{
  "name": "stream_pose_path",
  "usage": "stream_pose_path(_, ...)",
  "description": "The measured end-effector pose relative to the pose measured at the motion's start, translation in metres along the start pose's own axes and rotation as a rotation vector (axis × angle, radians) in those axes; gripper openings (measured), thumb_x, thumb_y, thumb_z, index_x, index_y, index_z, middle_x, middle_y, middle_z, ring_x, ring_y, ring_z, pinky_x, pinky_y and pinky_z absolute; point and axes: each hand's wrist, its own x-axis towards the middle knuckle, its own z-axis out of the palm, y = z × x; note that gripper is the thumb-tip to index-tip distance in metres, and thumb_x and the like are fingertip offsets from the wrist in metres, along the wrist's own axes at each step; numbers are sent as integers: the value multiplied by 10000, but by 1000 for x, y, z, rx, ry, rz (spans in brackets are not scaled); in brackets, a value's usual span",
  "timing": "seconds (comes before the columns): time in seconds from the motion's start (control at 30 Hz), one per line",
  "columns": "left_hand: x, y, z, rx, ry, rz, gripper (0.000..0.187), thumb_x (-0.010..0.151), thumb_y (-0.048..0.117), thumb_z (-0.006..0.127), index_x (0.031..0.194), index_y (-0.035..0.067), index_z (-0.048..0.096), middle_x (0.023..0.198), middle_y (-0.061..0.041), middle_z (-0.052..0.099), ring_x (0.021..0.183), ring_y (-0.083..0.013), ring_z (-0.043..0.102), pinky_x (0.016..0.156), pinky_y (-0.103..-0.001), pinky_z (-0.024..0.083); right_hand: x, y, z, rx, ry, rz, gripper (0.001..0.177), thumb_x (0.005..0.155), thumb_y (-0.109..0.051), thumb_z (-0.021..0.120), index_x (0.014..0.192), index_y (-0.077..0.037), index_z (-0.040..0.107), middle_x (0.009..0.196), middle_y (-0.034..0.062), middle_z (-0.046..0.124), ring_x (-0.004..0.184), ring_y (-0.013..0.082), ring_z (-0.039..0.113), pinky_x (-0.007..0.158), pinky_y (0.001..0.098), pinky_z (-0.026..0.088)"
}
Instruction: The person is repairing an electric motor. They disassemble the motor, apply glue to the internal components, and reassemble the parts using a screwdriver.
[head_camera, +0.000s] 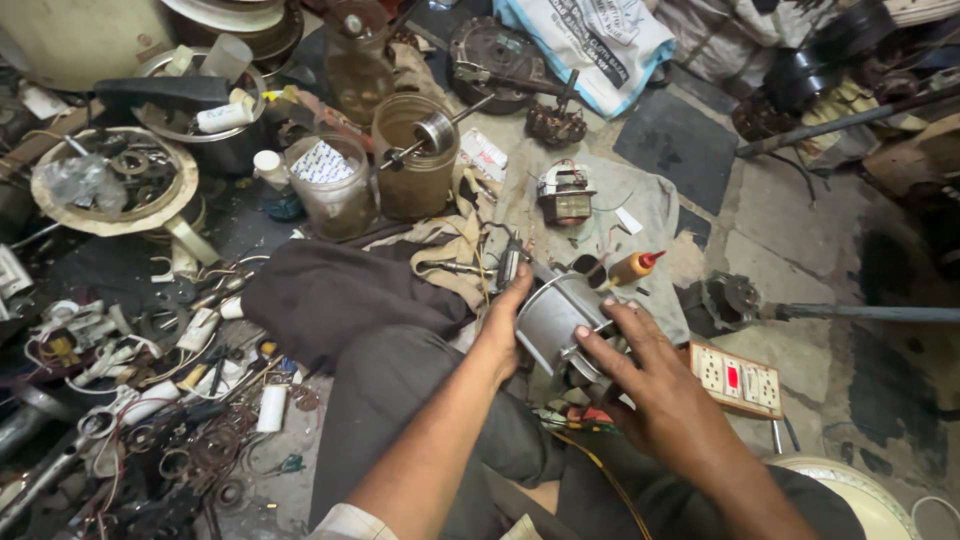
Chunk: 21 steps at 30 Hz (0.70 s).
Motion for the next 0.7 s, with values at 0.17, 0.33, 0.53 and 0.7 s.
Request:
stream_pose_path(0.17,-3,0,1,21,64,54,720,848,625,689,1246,26,660,1155,-138,729,1013,-247,707,908,-403,565,-2,5,1,-49,-17,-49,884,649,-27,820,1441,-265,508,1533,180,388,1400,475,379,1069,536,408)
stream_pose_path(0.33,-8,0,7,97,67,138,749,837,627,679,1304,44,638,1210,-113,703,1070,-221,675,934,-373,542,-1,11,-1,-22,-30,-58,898,626,-3,799,1438,-254,509,1534,179,384,1407,462,382,1079,524,416)
stream_pose_path(0.53,-9,-3,5,116,65,176,738,860,627,657,1315,47,626,1208,-116,699,1074,-218,669,935,-379,538,4,9,-3,-68,-59,-57,903,631,-33,813,1441,-259,483,1563,190,343,1403,472,365,1063,518,411)
stream_pose_path(0.7,-11,5,3,-91,117,146,737,891,654,583,1300,43,634,1213,-135,711,1083,-264,684,934,-414,548,-1,6,12,-66,184,47,961,679,-99,814,1522,-120,353,1583,273,299,1432,497,339,1121,543,353)
